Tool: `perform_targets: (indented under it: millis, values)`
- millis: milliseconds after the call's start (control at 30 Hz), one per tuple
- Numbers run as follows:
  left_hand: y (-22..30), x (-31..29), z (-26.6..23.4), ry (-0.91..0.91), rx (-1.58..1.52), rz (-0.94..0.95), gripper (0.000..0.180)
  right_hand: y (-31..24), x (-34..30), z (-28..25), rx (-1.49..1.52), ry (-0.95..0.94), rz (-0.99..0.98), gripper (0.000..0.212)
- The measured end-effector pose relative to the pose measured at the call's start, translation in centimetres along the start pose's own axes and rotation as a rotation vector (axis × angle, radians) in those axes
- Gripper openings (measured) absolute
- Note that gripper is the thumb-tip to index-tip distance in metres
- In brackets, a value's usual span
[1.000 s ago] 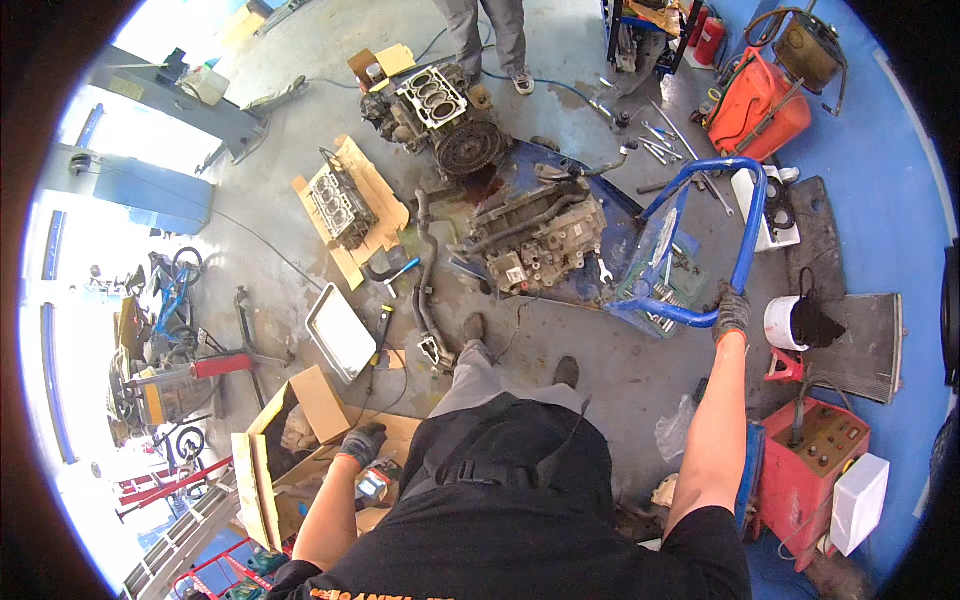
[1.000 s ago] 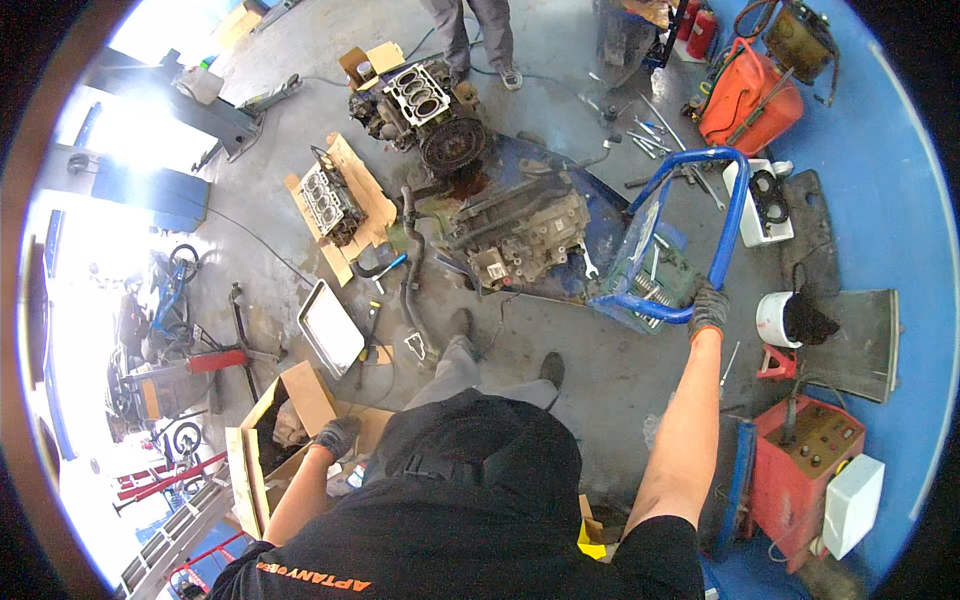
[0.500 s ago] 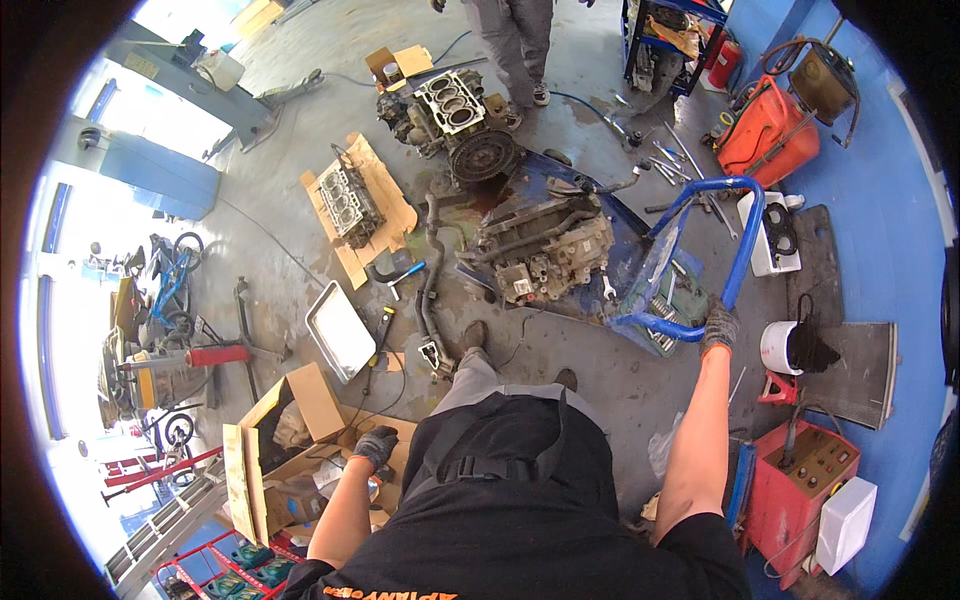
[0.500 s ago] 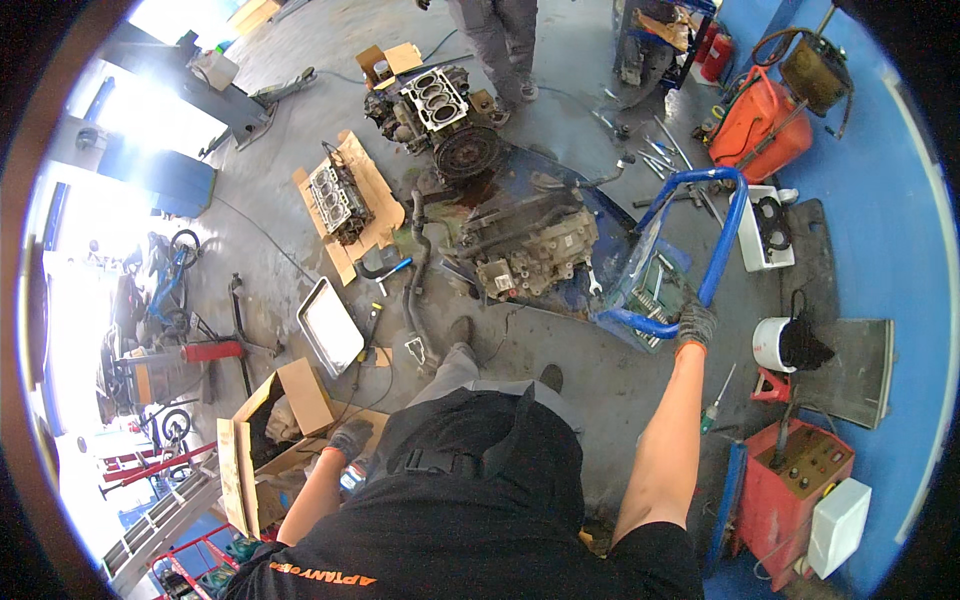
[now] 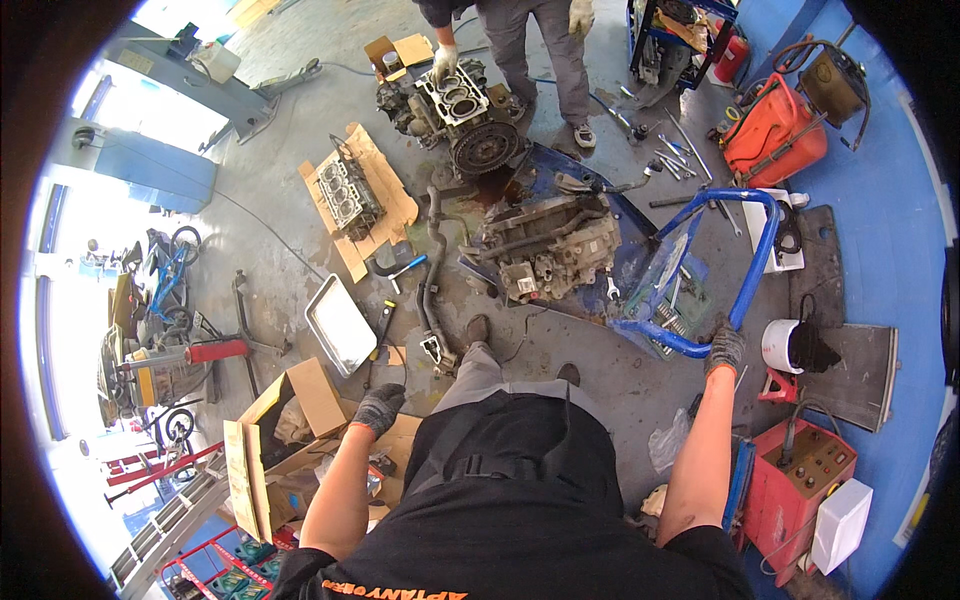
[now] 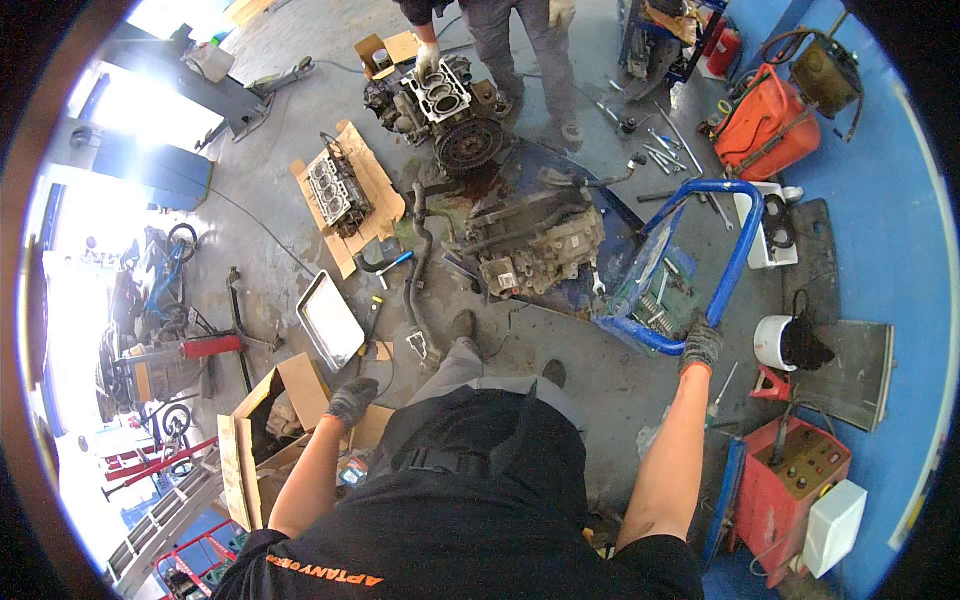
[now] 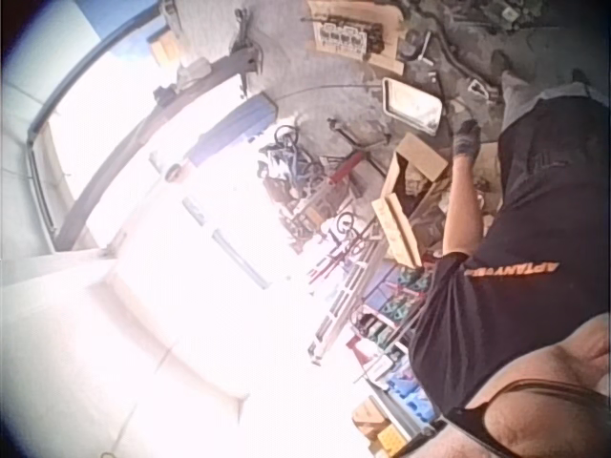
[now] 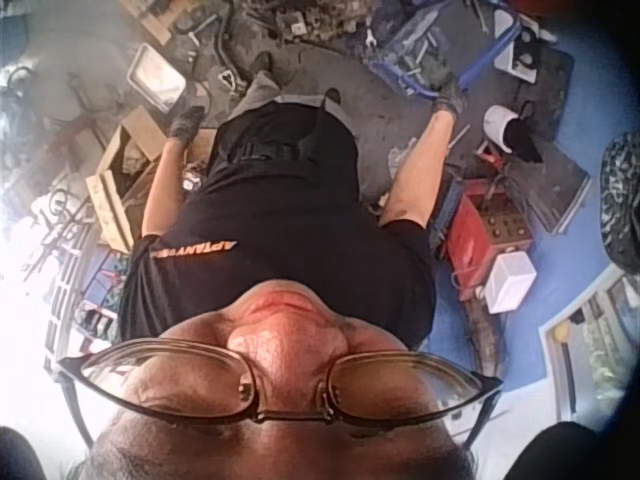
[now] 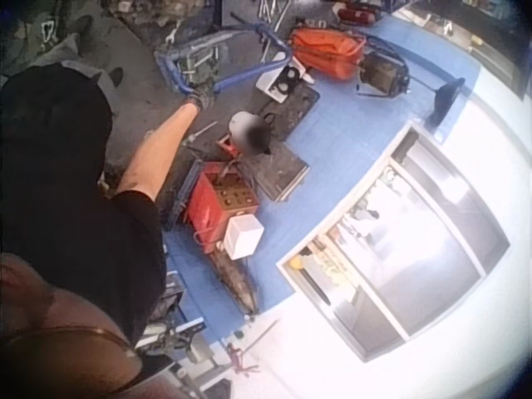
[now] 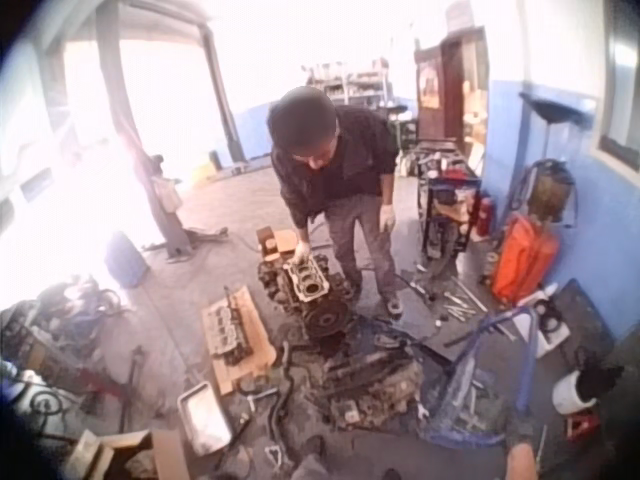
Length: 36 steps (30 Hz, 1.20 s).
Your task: The person removes a large circular metal component from an engine block, then uses a wrench to loosen bolts on an attached part. They place the removed component on the floor and continue to manipulate engine parts and tools.
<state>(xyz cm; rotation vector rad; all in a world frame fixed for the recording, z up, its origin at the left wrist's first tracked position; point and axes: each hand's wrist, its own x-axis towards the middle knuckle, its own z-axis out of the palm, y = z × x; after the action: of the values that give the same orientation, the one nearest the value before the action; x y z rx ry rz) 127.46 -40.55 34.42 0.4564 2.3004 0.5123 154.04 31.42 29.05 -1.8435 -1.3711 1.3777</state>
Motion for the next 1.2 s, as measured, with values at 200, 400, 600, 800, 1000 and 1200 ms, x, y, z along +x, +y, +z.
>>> perform_targets:
  millis: [200, 400, 600, 800, 1000, 1200]
  values:
    - [-2.4, 0.3, 1.5, -0.169, 0.372, 0.150, 0.035, 0.8, -0.7, -0.6, 0.080, -0.017, 0.059, 0.030]
    - [-2.0, -0.6, -1.1, -0.132, 0.235, 0.028, 0.034, 0.9, -2.4, -1.9, -0.066, 0.002, 0.041, 0.030]
    - [-0.9, -0.6, -1.9, -0.072, 0.162, 0.017, 0.034, 2.5, -2.8, -5.3, 0.165, 0.053, 0.214, 0.025]
    - [-2.1, 1.1, -0.1, -0.149, 0.079, -0.048, 0.034, 3.1, -5.1, -6.5, 0.227, 0.007, 0.167, 0.025]
    - [-5.4, 4.2, -1.3, -0.228, 0.427, 0.305, 0.034, 1.9, -6.1, -5.7, 0.145, 0.095, 0.246, 0.025]
    - [-0.4, 5.2, -3.8, -0.140, 0.023, -0.079, 0.035, 1.3, -7.0, -4.5, 0.123, 0.080, 0.192, 0.028]
